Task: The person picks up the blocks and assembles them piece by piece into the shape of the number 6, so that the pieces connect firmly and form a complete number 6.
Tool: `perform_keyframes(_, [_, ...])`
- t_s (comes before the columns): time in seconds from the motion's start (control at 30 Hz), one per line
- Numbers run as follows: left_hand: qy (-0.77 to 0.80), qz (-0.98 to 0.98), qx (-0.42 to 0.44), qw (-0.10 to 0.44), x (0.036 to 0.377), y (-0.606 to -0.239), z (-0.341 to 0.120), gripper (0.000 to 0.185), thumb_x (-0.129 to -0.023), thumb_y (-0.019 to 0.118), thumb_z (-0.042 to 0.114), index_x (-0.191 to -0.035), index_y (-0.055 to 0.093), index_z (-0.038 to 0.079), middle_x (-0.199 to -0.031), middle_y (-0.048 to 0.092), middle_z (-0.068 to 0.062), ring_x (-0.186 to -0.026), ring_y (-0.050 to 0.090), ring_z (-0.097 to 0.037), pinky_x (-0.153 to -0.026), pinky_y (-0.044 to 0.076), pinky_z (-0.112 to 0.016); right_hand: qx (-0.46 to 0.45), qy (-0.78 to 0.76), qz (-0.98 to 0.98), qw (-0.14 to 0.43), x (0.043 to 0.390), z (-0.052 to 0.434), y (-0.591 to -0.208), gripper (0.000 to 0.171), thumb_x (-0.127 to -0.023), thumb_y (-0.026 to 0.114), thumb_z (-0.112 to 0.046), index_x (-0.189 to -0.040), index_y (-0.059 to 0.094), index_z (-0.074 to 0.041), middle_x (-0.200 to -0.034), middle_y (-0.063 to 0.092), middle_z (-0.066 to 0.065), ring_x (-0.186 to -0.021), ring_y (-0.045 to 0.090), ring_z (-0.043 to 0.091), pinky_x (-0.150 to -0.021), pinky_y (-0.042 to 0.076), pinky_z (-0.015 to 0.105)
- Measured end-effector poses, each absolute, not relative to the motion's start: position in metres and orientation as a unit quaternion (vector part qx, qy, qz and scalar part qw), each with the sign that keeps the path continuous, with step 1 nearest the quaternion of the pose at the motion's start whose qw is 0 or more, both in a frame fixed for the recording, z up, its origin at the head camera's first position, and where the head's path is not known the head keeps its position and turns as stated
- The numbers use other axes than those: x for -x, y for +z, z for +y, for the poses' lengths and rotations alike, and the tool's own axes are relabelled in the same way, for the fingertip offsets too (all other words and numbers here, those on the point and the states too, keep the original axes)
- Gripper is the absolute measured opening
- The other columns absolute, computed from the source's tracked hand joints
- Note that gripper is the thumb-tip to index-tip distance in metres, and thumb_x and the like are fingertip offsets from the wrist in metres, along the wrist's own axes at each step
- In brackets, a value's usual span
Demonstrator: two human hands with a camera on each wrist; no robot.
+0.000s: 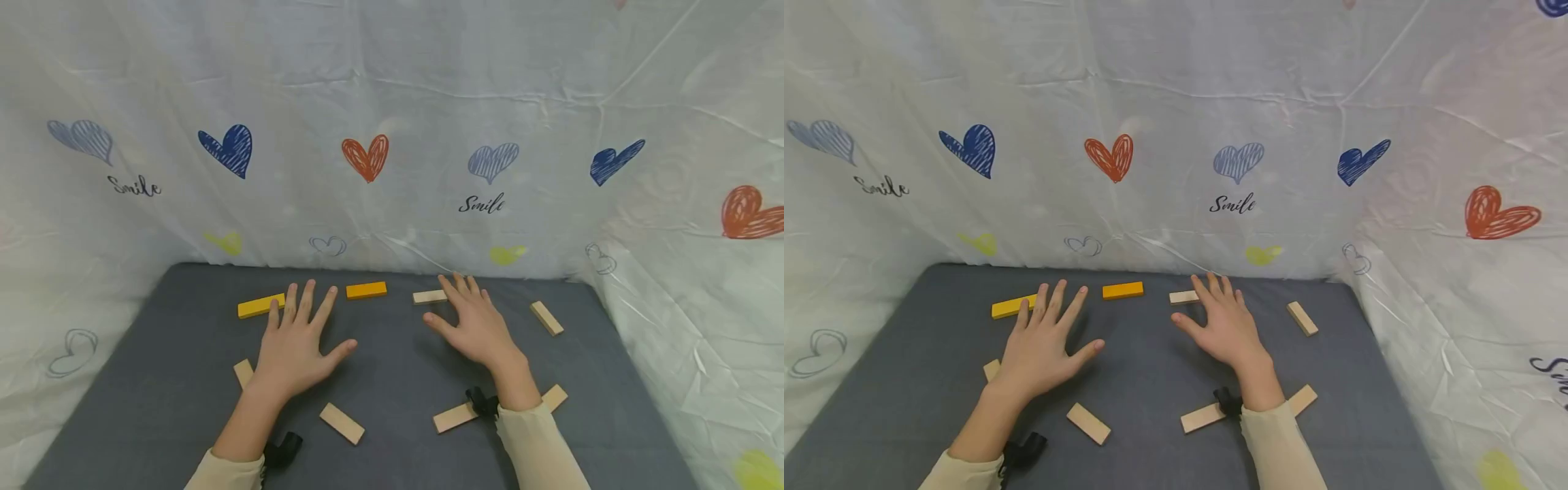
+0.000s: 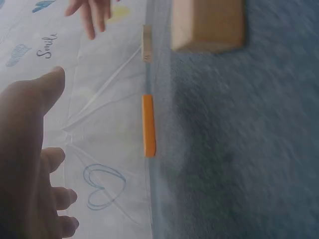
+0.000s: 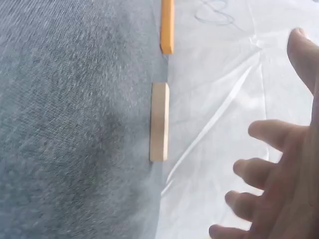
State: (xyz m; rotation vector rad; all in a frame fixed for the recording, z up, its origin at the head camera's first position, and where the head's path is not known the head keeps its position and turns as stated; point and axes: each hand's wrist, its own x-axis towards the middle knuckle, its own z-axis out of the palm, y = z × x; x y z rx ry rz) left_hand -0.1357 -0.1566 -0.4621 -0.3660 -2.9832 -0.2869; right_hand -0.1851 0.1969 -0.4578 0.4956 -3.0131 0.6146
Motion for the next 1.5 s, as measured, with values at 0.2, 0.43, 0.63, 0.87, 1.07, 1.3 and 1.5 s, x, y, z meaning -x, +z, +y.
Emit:
perform_keyframes(0.2, [-0.096, -0.986, 0.125, 0.051, 0.131, -0.457, -0.164, 0.105, -0.098, 0.054, 0.083, -0.178, 0.017, 0.026, -0.181, 0.012, -0.019, -0.167, 0.005, -0.046, -0.129, 0.007, -0.073, -0.178, 0.213, -0.960, 0.038, 0.193, 0.178, -0.451, 0.094, -0.102, 0.056, -0.077, -0.168, 0.045, -0.012, -0.170, 0.043, 0.019, -0.158, 0.037, 0.044, -0.118, 0.040, 0.071])
perform_keyframes(0.43, [-0.094, -0.987, 0.115, 0.065, 0.131, -0.460, -0.176, 0.100, -0.100, 0.065, 0.073, -0.177, 0.025, 0.022, -0.177, 0.029, -0.021, -0.164, 0.021, -0.047, -0.127, 0.023, -0.072, -0.202, 0.233, -0.949, 0.059, 0.207, 0.155, -0.448, 0.079, -0.105, 0.063, -0.066, -0.161, 0.057, -0.011, -0.158, 0.060, 0.012, -0.143, 0.058, 0.038, -0.113, 0.050, 0.062])
perform_keyframes(0.63, [-0.104, -0.983, 0.118, 0.100, 0.130, -0.461, -0.190, 0.087, -0.099, 0.075, 0.056, -0.169, 0.045, 0.014, -0.168, 0.045, -0.023, -0.156, 0.037, -0.049, -0.123, 0.032, -0.070, -0.268, 0.251, -0.917, 0.157, 0.219, 0.137, -0.454, 0.052, -0.104, 0.076, -0.044, -0.137, 0.076, -0.004, -0.120, 0.079, 0.012, -0.105, 0.077, 0.032, -0.097, 0.062, 0.053])
perform_keyframes(0.87, [-0.115, -0.977, 0.121, 0.133, 0.127, -0.458, -0.206, 0.078, -0.098, 0.077, 0.049, -0.161, 0.055, 0.009, -0.155, 0.057, -0.025, -0.143, 0.054, -0.046, -0.112, 0.044, -0.072, -0.315, 0.275, -0.882, 0.219, 0.233, 0.117, -0.458, 0.041, -0.100, 0.082, -0.034, -0.128, 0.079, -0.003, -0.129, 0.076, 0.015, -0.126, 0.070, 0.034, -0.108, 0.057, 0.050])
perform_keyframes(1.07, [-0.127, -0.977, 0.110, 0.127, 0.117, -0.455, -0.222, 0.077, -0.097, 0.080, 0.047, -0.158, 0.056, 0.006, -0.150, 0.060, -0.025, -0.135, 0.058, -0.047, -0.107, 0.047, -0.071, -0.340, 0.317, -0.865, 0.190, 0.242, 0.090, -0.461, 0.048, -0.100, 0.083, -0.033, -0.136, 0.074, -0.003, -0.146, 0.066, 0.020, -0.144, 0.055, 0.037, -0.121, 0.045, 0.052])
perform_keyframes(1.3, [-0.127, -0.977, 0.111, 0.131, 0.105, -0.465, -0.236, 0.083, -0.093, 0.084, 0.045, -0.159, 0.054, 0.005, -0.149, 0.060, -0.025, -0.133, 0.058, -0.049, -0.100, 0.050, -0.072, -0.346, 0.352, -0.863, 0.108, 0.240, 0.055, -0.463, 0.053, -0.101, 0.084, -0.030, -0.146, 0.068, -0.007, -0.156, 0.059, 0.016, -0.148, 0.053, 0.033, -0.120, 0.046, 0.049])
perform_keyframes(1.5, [-0.137, -0.978, 0.096, 0.128, 0.092, -0.476, -0.249, 0.084, -0.090, 0.087, 0.048, -0.155, 0.058, 0.003, -0.146, 0.061, -0.027, -0.128, 0.059, -0.051, -0.097, 0.050, -0.074, -0.372, 0.385, -0.844, 0.035, 0.237, 0.021, -0.470, 0.053, -0.104, 0.079, -0.026, -0.152, 0.064, -0.011, -0.163, 0.052, 0.013, -0.137, 0.063, 0.034, -0.110, 0.056, 0.041])
